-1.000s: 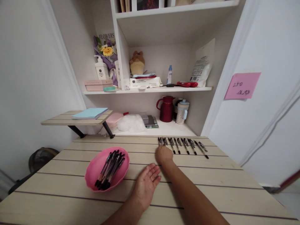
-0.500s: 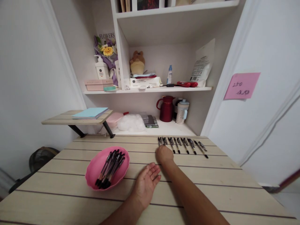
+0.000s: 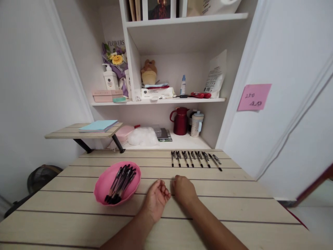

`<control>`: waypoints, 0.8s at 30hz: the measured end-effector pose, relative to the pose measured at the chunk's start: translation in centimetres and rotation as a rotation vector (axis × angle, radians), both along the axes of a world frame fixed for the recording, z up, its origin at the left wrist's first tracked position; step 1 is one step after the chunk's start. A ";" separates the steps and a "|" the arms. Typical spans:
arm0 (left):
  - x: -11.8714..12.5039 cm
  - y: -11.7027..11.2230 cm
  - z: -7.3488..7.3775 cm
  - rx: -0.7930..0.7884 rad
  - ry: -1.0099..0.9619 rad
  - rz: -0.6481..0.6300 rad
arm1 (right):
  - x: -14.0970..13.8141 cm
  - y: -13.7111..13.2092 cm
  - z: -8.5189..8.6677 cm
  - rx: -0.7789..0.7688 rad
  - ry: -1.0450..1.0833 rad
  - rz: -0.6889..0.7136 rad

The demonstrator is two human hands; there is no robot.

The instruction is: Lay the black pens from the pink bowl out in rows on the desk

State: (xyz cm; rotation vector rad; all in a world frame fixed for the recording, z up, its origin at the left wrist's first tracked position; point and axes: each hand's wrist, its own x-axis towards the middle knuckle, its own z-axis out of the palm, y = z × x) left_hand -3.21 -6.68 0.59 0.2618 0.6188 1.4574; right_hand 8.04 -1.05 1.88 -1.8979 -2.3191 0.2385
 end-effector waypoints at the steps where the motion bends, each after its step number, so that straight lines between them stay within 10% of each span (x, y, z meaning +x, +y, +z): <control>1: 0.0 -0.1 0.1 0.007 0.032 0.010 | 0.1 -0.7 -0.1 -0.008 0.010 0.015; 9: -0.1 -1.6 1.2 0.069 0.338 0.080 | 0.2 -3.8 -0.7 0.011 0.040 0.012; 15: -3.4 -1.4 5.5 0.083 0.630 0.223 | 0.3 -4.2 -1.6 0.078 0.033 0.035; 21: -11.2 -1.7 8.8 0.033 1.561 0.415 | 0.4 -4.6 -1.9 0.145 0.042 0.086; 24: -14.2 -2.0 8.7 -0.180 2.057 0.258 | 0.4 -4.8 -1.9 0.145 0.044 0.083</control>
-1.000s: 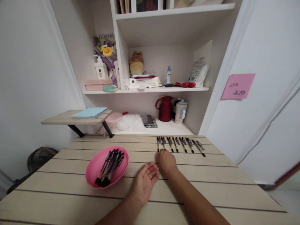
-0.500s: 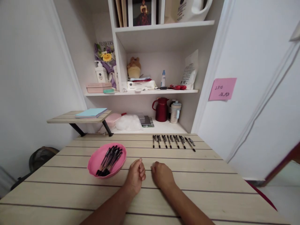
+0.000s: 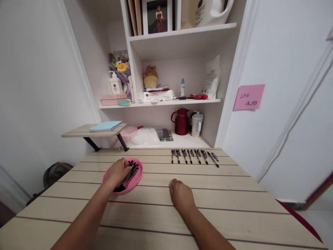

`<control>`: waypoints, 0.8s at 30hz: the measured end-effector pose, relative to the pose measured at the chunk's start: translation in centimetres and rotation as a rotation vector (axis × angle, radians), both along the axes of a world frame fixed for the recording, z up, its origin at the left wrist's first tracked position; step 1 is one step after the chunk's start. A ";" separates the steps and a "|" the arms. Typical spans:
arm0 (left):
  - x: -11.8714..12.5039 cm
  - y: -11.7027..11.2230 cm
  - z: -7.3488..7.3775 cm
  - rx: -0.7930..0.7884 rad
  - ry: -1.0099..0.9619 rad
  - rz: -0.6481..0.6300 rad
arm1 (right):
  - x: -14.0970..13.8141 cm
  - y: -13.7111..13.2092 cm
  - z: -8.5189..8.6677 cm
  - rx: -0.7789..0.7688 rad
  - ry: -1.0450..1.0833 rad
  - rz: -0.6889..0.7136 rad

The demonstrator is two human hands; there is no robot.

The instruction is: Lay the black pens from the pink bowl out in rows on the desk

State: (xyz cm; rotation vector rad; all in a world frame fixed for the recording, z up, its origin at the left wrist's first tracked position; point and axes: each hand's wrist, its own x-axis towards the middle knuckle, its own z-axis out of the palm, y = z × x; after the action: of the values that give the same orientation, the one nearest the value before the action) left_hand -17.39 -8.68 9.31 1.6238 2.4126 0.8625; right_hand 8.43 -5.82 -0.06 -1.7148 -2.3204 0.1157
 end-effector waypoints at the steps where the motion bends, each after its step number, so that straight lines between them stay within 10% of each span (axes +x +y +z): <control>1: -0.6 0.0 -0.2 -0.111 0.122 0.023 | 0.0 0.0 0.0 -0.005 0.003 -0.004; 12: -2.5 0.0 -2.3 -0.353 0.213 0.098 | 0.0 0.1 0.1 -0.005 0.026 -0.001; 20: -1.7 -0.9 -0.6 -0.209 0.163 0.163 | -0.1 0.0 0.4 -0.001 0.027 -0.012; 24: 4.2 -1.6 -0.8 0.079 -0.532 -0.073 | 0.2 0.4 0.2 -0.010 0.150 -0.039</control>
State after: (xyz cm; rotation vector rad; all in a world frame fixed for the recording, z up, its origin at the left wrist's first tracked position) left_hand -13.16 -10.32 8.47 1.2823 1.9621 1.2062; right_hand 8.58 -5.47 0.18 -1.6928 -2.1813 0.2401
